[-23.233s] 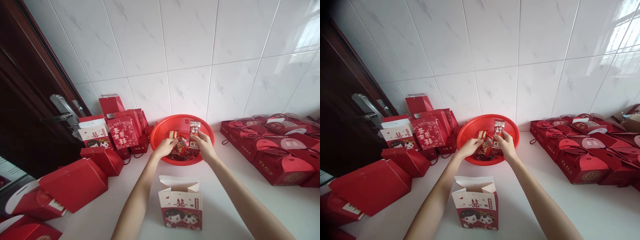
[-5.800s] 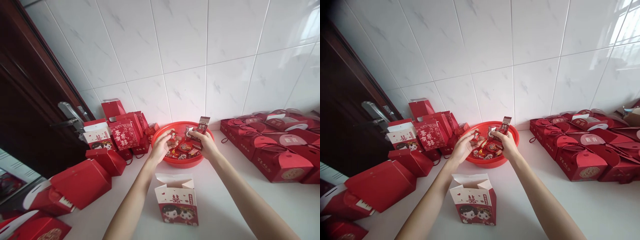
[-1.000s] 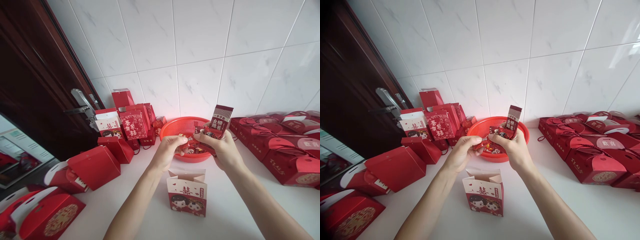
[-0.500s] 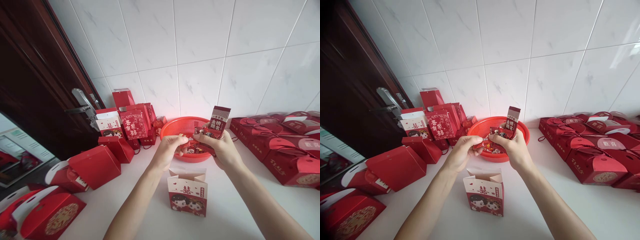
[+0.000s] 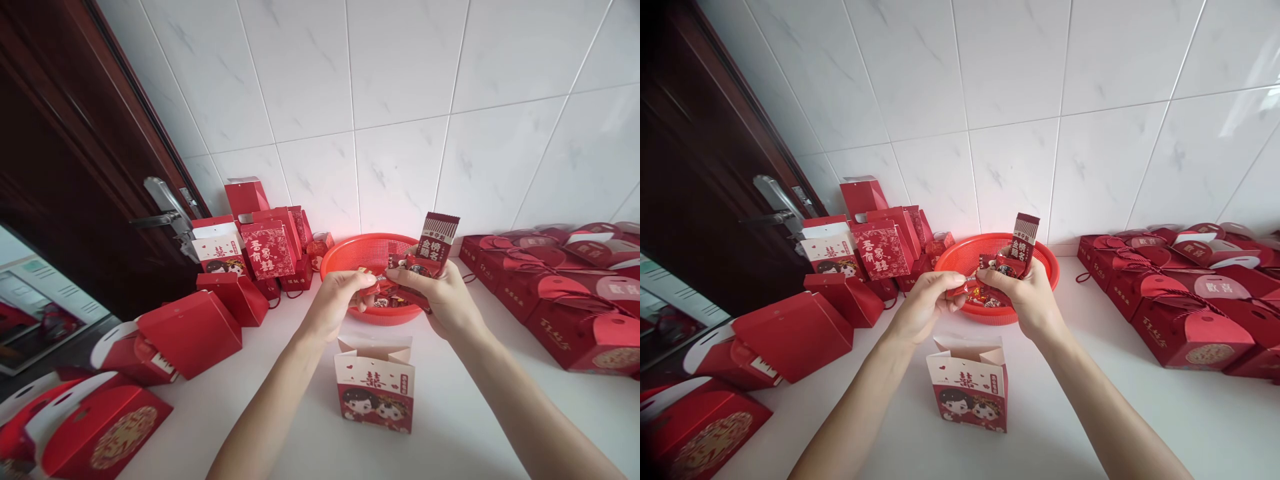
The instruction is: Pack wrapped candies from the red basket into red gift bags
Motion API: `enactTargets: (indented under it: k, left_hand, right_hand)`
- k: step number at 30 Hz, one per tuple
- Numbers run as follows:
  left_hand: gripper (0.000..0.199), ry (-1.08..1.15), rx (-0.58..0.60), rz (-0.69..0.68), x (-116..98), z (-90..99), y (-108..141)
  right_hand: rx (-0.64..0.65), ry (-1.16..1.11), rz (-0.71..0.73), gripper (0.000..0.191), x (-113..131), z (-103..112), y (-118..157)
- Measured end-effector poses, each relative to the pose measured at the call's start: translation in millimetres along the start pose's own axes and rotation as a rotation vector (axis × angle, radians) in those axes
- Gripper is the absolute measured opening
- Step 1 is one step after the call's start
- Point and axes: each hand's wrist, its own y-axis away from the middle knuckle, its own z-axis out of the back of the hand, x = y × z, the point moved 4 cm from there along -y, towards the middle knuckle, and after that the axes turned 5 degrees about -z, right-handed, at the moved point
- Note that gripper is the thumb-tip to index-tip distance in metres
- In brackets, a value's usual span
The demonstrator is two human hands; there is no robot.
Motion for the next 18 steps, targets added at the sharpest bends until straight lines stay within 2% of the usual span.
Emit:
enactTargets:
  k: [18]
  left_hand:
    - [0.022,0.075,0.011,0.033,1.2,0.4,-0.6]
  right_hand:
    - [-0.101,0.057,0.013,0.023,-0.5,4.3,1.6]
